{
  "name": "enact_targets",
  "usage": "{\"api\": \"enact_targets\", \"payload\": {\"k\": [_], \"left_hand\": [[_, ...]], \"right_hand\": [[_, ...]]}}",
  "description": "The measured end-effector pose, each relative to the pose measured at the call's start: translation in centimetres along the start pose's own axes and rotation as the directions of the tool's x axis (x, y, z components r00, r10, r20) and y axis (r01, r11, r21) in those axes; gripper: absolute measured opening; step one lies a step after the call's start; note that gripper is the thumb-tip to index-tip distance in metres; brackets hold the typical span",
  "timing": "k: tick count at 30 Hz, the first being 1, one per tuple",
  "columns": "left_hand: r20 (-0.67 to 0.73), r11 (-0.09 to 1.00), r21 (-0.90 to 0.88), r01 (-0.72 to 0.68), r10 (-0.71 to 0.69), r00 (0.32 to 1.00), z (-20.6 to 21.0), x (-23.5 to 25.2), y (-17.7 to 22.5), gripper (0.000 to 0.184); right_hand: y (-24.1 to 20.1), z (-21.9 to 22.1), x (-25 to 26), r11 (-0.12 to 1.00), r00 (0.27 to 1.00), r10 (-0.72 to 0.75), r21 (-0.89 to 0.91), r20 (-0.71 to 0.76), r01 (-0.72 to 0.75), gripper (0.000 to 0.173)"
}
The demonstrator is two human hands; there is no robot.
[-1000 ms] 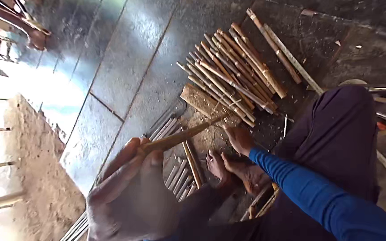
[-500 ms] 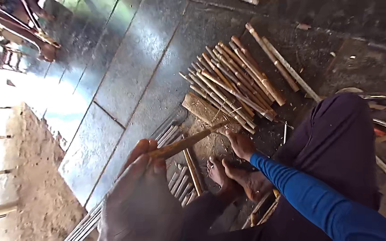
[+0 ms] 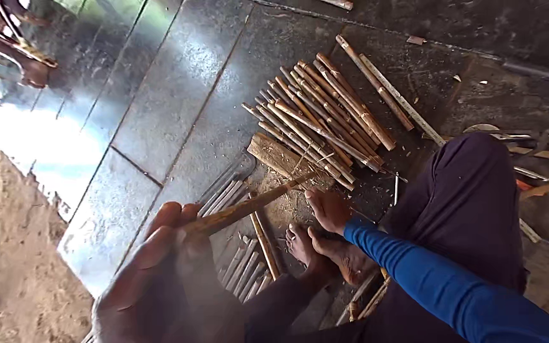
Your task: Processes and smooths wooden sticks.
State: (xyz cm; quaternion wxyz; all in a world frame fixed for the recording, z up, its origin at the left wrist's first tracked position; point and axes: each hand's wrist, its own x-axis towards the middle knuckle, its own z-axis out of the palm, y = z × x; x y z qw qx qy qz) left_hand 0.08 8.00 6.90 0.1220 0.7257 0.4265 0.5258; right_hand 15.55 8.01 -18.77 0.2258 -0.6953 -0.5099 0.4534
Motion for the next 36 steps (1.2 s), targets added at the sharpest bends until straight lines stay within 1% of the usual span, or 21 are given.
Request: {"api": "enact_targets", "payload": {"k": [3, 5, 6, 7, 9, 10, 13, 16, 17, 19, 20, 22, 24, 26, 27, 29, 30, 32, 33, 35, 36], "left_hand": [[-0.005, 0.999, 0.037, -0.011, 0.011, 1.0, -0.3, 0.0, 0.4, 0.016], [-0.002, 1.0, -0.012, -0.001, 0.001, 1.0, 0.0, 0.4, 0.2, 0.017], [-0.009, 1.0, -0.004, 0.012, -0.012, 1.0, 0.0, 0.2, 0.2, 0.017], [-0.004, 0.999, 0.03, 0.017, -0.017, 1.0, -0.4, -0.1, 0.4, 0.016], [0.013, 0.999, 0.046, -0.01, 0.009, 1.0, -0.7, -0.1, 0.4, 0.016], [0.026, 0.999, 0.036, -0.026, 0.025, 0.999, -0.5, 0.3, 0.1, 0.016], [0.047, 0.995, 0.087, -0.058, 0.054, 0.997, -0.8, 0.5, -0.2, 0.013], [0.07, 0.99, 0.117, -0.074, 0.066, 0.995, -1.6, 1.0, -0.1, 0.014], [0.059, 0.989, 0.119, -0.083, 0.077, 0.995, -1.6, 1.2, -0.5, 0.015], [0.037, 0.985, 0.151, -0.079, 0.074, 0.997, -1.8, 0.9, -1.1, 0.016], [0.039, 0.981, 0.179, -0.072, 0.066, 0.997, -2.3, 0.4, -1.0, 0.016], [0.025, 0.984, 0.166, -0.068, 0.065, 0.998, -2.6, 0.4, -1.2, 0.016], [-0.019, 0.994, 0.101, -0.041, 0.043, 0.999, -2.1, 0.9, -1.7, 0.014], [-0.033, 0.997, 0.06, 0.038, -0.037, 0.999, -1.6, 0.4, -0.6, 0.014], [-0.035, 0.992, 0.071, 0.107, -0.105, 0.994, -1.2, 0.2, 0.6, 0.011], [-0.064, 0.975, 0.098, 0.198, -0.192, 0.979, 0.4, 0.8, 2.2, 0.005], [-0.057, 0.981, 0.074, 0.178, -0.174, 0.983, 0.5, 1.1, 1.9, 0.005], [-0.029, 0.997, -0.003, 0.079, -0.079, 0.996, -0.7, 1.0, 0.3, 0.01], [0.0, 0.998, -0.022, 0.058, -0.058, 0.998, -1.5, 0.7, 0.0, 0.012], [0.007, 1.0, -0.006, 0.022, -0.022, 1.0, -1.9, 0.9, -0.2, 0.013], [0.002, 1.0, 0.001, 0.003, -0.003, 1.0, -1.5, 1.3, -0.3, 0.013]], "right_hand": [[1.3, 1.2, -0.1, 0.989, 0.987, 0.149, 0.011, 0.053, -0.15, 0.086], [0.5, 0.3, 0.2, 0.995, 0.995, 0.096, 0.011, 0.025, -0.096, 0.085], [0.2, 0.2, 0.1, 1.0, 1.0, 0.03, -0.001, 0.01, -0.03, 0.081], [0.2, 0.5, -0.2, 1.0, 0.999, 0.021, -0.007, 0.024, -0.021, 0.08], [1.2, 1.1, -0.3, 0.99, 0.988, 0.131, 0.033, 0.079, -0.134, 0.086], [1.1, 0.6, 0.1, 0.991, 0.99, 0.126, 0.037, 0.058, -0.128, 0.086], [-0.2, 0.0, -0.1, 0.994, 0.993, -0.109, -0.009, -0.054, 0.109, 0.075], [1.3, 0.6, -0.1, 0.998, 0.998, 0.055, -0.015, 0.004, -0.055, 0.082], [1.0, 0.1, 0.3, 0.998, 0.999, 0.053, -0.029, -0.003, -0.053, 0.082], [-0.3, -0.2, 0.1, 0.996, 0.997, -0.069, -0.061, -0.032, 0.067, 0.076], [-0.3, 0.3, -0.2, 0.996, 0.998, -0.068, -0.061, -0.013, 0.067, 0.075], [0.9, 1.2, -0.4, 0.995, 0.995, 0.093, -0.032, 0.041, -0.092, 0.083], [0.6, 0.0, 0.6, 0.996, 0.997, 0.079, -0.038, 0.02, -0.079, 0.085], [-0.4, 0.0, 0.2, 0.995, 0.997, -0.066, -0.077, -0.034, 0.063, 0.077], [-0.2, 0.6, -0.3, 0.997, 0.999, -0.046, -0.07, -0.027, 0.044, 0.077], [0.6, 0.6, 0.0, 0.995, 0.996, 0.087, -0.051, -0.012, -0.087, 0.083], [0.2, -0.2, 0.4, 0.995, 0.997, 0.075, -0.059, -0.019, -0.076, 0.082], [-1.4, -1.2, 0.2, 0.992, 0.997, -0.07, -0.105, -0.034, 0.066, 0.076], [-1.4, -1.0, -0.1, 0.991, 0.996, -0.085, -0.108, -0.022, 0.082, 0.075], [-0.3, 0.0, -0.2, 0.997, 0.999, 0.038, -0.072, 0.004, -0.038, 0.081], [-0.2, -0.6, 0.5, 0.997, 0.999, 0.038, -0.073, -0.01, -0.039, 0.083]]}}
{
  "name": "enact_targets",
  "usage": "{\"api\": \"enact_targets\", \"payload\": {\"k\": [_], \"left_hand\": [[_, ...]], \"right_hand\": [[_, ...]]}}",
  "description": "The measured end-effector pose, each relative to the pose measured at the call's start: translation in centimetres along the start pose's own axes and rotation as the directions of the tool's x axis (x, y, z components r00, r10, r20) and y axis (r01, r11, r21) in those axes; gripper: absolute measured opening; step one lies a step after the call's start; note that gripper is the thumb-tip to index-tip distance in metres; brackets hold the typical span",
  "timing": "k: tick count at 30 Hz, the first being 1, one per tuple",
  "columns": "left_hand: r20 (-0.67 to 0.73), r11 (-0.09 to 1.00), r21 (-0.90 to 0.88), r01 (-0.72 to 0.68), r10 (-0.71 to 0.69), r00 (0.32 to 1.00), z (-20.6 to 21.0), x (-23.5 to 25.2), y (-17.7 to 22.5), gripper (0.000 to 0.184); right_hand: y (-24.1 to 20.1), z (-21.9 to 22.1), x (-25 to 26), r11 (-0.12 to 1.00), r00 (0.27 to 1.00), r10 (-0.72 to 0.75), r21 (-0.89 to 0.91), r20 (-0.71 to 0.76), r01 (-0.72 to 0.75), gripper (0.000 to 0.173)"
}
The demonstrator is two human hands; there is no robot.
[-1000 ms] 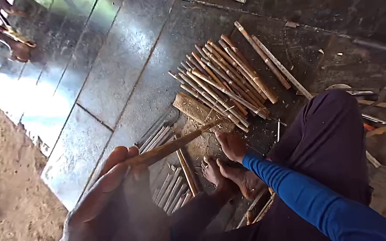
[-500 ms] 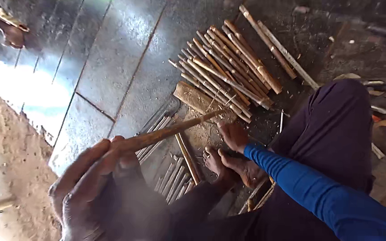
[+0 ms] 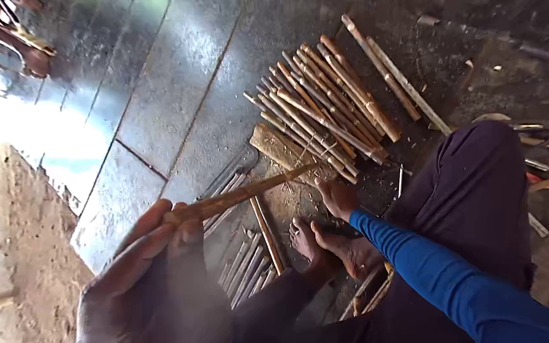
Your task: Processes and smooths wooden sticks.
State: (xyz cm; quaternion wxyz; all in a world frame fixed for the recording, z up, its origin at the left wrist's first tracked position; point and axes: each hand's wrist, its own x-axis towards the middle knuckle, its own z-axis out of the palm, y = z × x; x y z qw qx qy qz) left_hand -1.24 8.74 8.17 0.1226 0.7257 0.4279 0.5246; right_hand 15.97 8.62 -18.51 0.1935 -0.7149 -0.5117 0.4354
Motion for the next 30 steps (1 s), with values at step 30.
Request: {"api": "enact_targets", "payload": {"k": [30], "left_hand": [[0.15, 0.996, 0.043, -0.073, 0.066, 0.986, -1.1, 0.3, -0.4, 0.02]], "right_hand": [[-2.1, -1.4, -3.6, 0.952, 0.953, -0.302, 0.052, -0.023, 0.302, 0.076]]}}
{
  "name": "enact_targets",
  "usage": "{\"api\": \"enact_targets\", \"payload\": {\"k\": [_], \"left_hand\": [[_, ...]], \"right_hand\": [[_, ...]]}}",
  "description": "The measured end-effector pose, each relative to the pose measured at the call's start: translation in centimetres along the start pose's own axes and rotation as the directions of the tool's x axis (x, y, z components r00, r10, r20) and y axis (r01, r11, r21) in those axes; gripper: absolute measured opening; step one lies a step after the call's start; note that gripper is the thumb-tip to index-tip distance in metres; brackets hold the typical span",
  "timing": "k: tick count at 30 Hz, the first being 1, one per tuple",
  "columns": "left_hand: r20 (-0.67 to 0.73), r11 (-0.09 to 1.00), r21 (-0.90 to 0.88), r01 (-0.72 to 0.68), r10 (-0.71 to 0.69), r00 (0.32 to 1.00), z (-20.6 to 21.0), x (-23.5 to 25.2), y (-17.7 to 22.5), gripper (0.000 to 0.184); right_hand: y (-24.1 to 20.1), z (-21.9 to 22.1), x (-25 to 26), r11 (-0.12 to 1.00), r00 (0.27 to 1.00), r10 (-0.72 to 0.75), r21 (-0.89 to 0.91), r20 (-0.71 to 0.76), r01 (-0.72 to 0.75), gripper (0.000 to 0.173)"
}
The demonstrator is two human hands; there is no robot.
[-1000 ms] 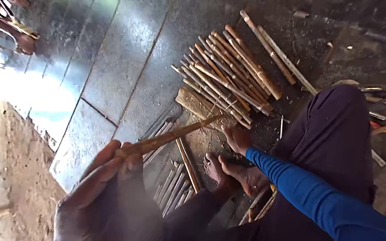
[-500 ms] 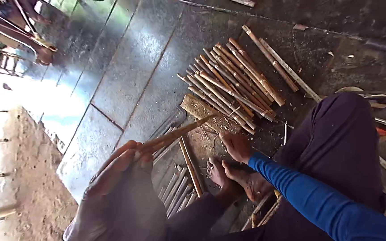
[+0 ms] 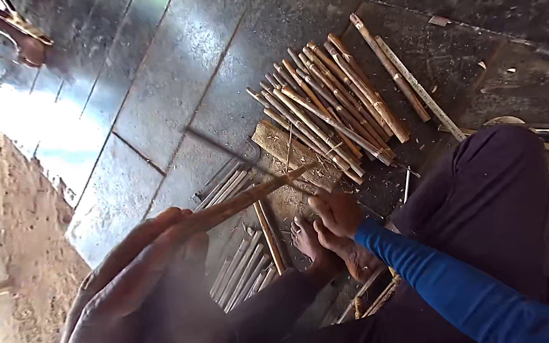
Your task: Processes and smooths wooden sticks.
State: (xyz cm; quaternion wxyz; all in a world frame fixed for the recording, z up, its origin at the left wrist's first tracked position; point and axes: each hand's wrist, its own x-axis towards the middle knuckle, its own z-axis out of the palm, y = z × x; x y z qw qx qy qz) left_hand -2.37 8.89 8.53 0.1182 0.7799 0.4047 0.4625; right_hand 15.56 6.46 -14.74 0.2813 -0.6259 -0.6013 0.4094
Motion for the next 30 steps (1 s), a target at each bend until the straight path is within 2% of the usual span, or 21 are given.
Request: {"api": "enact_targets", "payload": {"k": [2, 3, 6, 8, 10, 13, 14, 16, 17, 20, 23, 24, 26, 28, 30], "left_hand": [[-0.041, 0.997, -0.052, 0.056, -0.058, 0.997, -0.1, 0.2, -0.4, 0.016], [-0.066, 0.996, -0.069, 0.064, -0.069, 0.995, -0.2, 0.8, -0.9, 0.014], [-0.098, 0.997, -0.042, 0.065, -0.068, 0.993, -0.2, 0.9, -1.9, 0.014], [-0.082, 0.998, -0.006, 0.062, -0.062, 0.995, -0.3, 0.5, -1.0, 0.015], [-0.101, 0.999, 0.024, 0.045, -0.042, 0.994, 0.4, 1.3, -0.5, 0.016], [-0.104, 0.998, -0.008, 0.062, -0.062, 0.993, 0.7, 0.4, -0.2, 0.013], [-0.105, 0.998, 0.004, 0.062, -0.061, 0.993, 0.5, 0.2, 0.2, 0.012], [-0.142, 0.999, 0.024, 0.047, -0.043, 0.989, 0.9, 0.8, 0.2, 0.013], [-0.144, 0.998, 0.034, 0.051, -0.046, 0.989, 0.9, 1.0, 0.0, 0.014], [-0.148, 0.994, 0.074, 0.086, -0.074, 0.986, 1.0, -0.1, 0.0, 0.017], [-0.141, 0.996, 0.063, 0.067, -0.057, 0.988, 1.0, 0.4, 0.0, 0.018], [-0.129, 0.995, 0.064, 0.074, -0.066, 0.989, 1.0, 0.7, -0.1, 0.018], [-0.131, 0.99, 0.111, 0.088, -0.073, 0.989, 1.2, 0.1, -0.1, 0.017], [-0.137, 0.986, 0.148, 0.076, -0.056, 0.989, 1.0, -0.1, 0.0, 0.017], [-0.143, 0.993, 0.091, 0.078, -0.064, 0.988, 1.2, 0.6, -0.3, 0.021]], "right_hand": [[2.1, 0.9, 1.3, 0.956, 0.951, 0.293, -0.022, 0.102, -0.292, 0.086], [2.0, 0.8, 2.1, 0.947, 0.94, 0.322, -0.034, 0.108, -0.321, 0.087], [0.2, 0.0, 2.9, 0.994, 0.992, 0.09, -0.072, 0.084, -0.084, 0.076], [1.8, 1.8, 1.4, 0.977, 0.972, 0.211, -0.037, 0.098, -0.209, 0.078], [3.2, 1.5, 2.8, 0.956, 0.954, 0.295, -0.03, 0.063, -0.293, 0.082], [1.8, 0.7, 2.6, 0.987, 0.983, 0.155, -0.067, 0.096, -0.149, 0.077], [2.1, 1.6, 1.7, 0.979, 0.973, 0.201, -0.053, 0.117, -0.196, 0.077], [3.9, 2.3, 2.2, 0.945, 0.942, 0.328, -0.027, 0.07, -0.326, 0.082], [3.8, 2.0, 2.6, 0.943, 0.941, 0.334, -0.023, 0.058, -0.333, 0.083], [2.5, 1.5, 2.3, 0.976, 0.973, 0.212, -0.071, 0.09, -0.206, 0.079], [4.1, 2.3, 2.4, 0.934, 0.932, 0.357, -0.028, 0.067, -0.356, 0.086], [3.6, 1.9, 2.6, 0.943, 0.941, 0.334, -0.018, 0.049, -0.334, 0.085], [2.7, 1.4, 2.3, 0.98, 0.979, 0.197, -0.04, 0.05, -0.195, 0.079], [3.3, 2.6, 1.4, 0.96, 0.956, 0.281, -0.006, 0.082, -0.281, 0.084], [4.7, 2.5, 2.3, 0.928, 0.927, 0.371, -0.02, 0.055, -0.371, 0.087]]}}
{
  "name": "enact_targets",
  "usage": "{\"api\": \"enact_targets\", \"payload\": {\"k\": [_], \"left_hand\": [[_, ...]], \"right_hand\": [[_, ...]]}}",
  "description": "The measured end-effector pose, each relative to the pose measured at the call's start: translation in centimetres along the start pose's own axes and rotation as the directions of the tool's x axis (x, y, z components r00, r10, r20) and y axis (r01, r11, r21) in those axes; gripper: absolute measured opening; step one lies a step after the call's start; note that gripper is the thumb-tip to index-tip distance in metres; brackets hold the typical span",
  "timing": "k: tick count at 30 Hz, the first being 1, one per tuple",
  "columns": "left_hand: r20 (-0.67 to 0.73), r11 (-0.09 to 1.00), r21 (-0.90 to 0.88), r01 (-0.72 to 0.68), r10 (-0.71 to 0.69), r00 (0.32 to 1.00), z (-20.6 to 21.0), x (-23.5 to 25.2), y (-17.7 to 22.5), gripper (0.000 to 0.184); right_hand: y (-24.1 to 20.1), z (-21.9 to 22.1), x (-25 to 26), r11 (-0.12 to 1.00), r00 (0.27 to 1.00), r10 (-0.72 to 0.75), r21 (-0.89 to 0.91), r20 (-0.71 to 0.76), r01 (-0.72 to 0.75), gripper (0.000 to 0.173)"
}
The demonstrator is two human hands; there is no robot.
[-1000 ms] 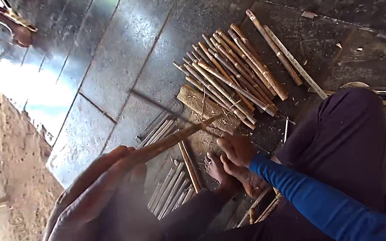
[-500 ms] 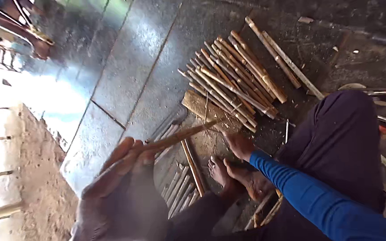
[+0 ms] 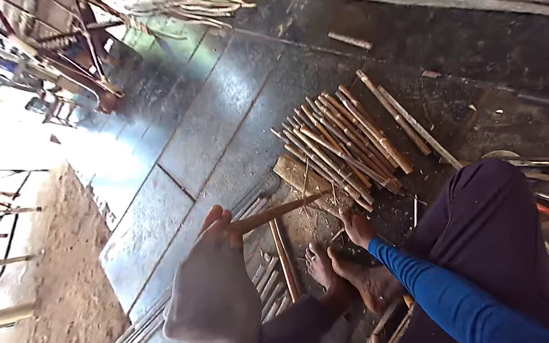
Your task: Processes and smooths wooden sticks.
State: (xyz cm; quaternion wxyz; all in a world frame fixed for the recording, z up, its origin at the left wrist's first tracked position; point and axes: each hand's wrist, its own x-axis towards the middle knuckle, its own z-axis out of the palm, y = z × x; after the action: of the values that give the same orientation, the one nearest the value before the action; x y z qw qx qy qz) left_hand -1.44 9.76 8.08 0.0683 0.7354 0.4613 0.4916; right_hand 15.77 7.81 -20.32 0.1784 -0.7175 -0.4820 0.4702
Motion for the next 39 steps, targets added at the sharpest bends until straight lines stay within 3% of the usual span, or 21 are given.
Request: {"api": "enact_targets", "payload": {"k": [3, 6, 10, 13, 15, 17, 19, 20, 23, 26, 28, 32, 35, 37, 39], "left_hand": [[0.006, 0.995, -0.097, 0.029, -0.029, 1.0, 0.4, -0.4, -0.2, 0.025], [-0.002, 0.981, -0.194, 0.018, -0.019, 1.0, 0.5, -0.8, -0.9, 0.025], [-0.086, 0.993, -0.103, 0.053, -0.062, 0.994, 0.4, -1.1, -1.1, 0.026], [-0.215, 1.0, 0.008, 0.003, -0.002, 0.977, -0.2, -0.5, -0.8, 0.022], [-0.319, 1.0, -0.001, -0.019, 0.018, 0.948, -2.0, 0.5, 0.7, 0.021], [-0.323, 1.0, -0.023, 0.021, -0.027, 0.946, -3.1, -0.3, 1.3, 0.038], [-0.184, 0.983, -0.043, 0.176, -0.181, 0.966, -1.7, -3.2, 0.1, 0.06], [-0.124, 0.963, -0.057, 0.264, -0.269, 0.955, 0.0, -4.8, -0.9, 0.06], [-0.129, 0.907, -0.082, 0.413, -0.421, 0.898, 4.9, -9.1, -3.3, 0.03], [-0.213, 0.935, -0.165, 0.315, -0.346, 0.914, 7.5, -10.4, -2.6, 0.03], [-0.221, 0.949, -0.122, 0.29, -0.311, 0.924, 8.7, -10.7, -2.2, 0.037], [-0.192, 0.851, -0.178, 0.494, -0.522, 0.831, 12.6, -13.3, -5.7, 0.041], [-0.24, 0.792, -0.276, 0.545, -0.605, 0.759, 15.4, -14.4, -7.2, 0.042], [-0.271, 0.773, -0.342, 0.534, -0.625, 0.732, 16.5, -14.7, -7.4, 0.047], [-0.255, 0.765, -0.391, 0.512, -0.625, 0.738, 17.3, -15.0, -7.3, 0.047]], "right_hand": [[-1.2, -0.9, -0.3, 0.99, 0.993, -0.121, -0.077, -0.003, 0.12, 0.077], [0.7, 0.0, 0.4, 0.997, 0.997, 0.073, -0.026, 0.024, -0.072, 0.084], [0.3, 0.4, -0.2, 0.991, 0.998, -0.059, -0.123, 0.004, 0.059, 0.079], [2.4, 0.6, 0.7, 0.983, 0.985, 0.129, -0.149, 0.111, -0.112, 0.085], [1.7, -0.2, 1.1, 0.984, 0.982, 0.137, -0.129, 0.131, -0.12, 0.087], [1.3, -0.7, 0.6, 1.0, 0.996, -0.018, -0.021, 0.093, 0.02, 0.084], [1.6, -0.3, 0.1, 0.98, 0.986, -0.159, 0.127, 0.051, 0.152, 0.077], [1.7, -0.2, 0.1, 0.968, 0.982, -0.18, 0.184, 0.048, 0.169, 0.073], [0.7, -1.4, -1.2, 0.954, 0.979, -0.197, 0.239, 0.045, 0.181, 0.059], [-1.9, -3.6, -3.8, 0.867, 0.938, -0.323, 0.358, -0.125, 0.347, 0.041], [-3.2, -6.1, -5.9, 0.779, 0.863, -0.445, 0.372, -0.238, 0.504, 0.036], [-6.6, -11.8, -8.9, 0.675, 0.715, -0.662, 0.234, -0.227, 0.7, 0.029], [-10.4, -15.8, -10.8, 0.563, 0.529, -0.806, -0.067, -0.265, 0.824, 0.034], [-11.1, -16.6, -9.9, 0.475, 0.434, -0.88, -0.397, -0.194, 0.785, 0.04], [-10.3, -17.3, -7.8, 0.35, 0.448, -0.893, -0.679, -0.036, 0.645, 0.042]]}}
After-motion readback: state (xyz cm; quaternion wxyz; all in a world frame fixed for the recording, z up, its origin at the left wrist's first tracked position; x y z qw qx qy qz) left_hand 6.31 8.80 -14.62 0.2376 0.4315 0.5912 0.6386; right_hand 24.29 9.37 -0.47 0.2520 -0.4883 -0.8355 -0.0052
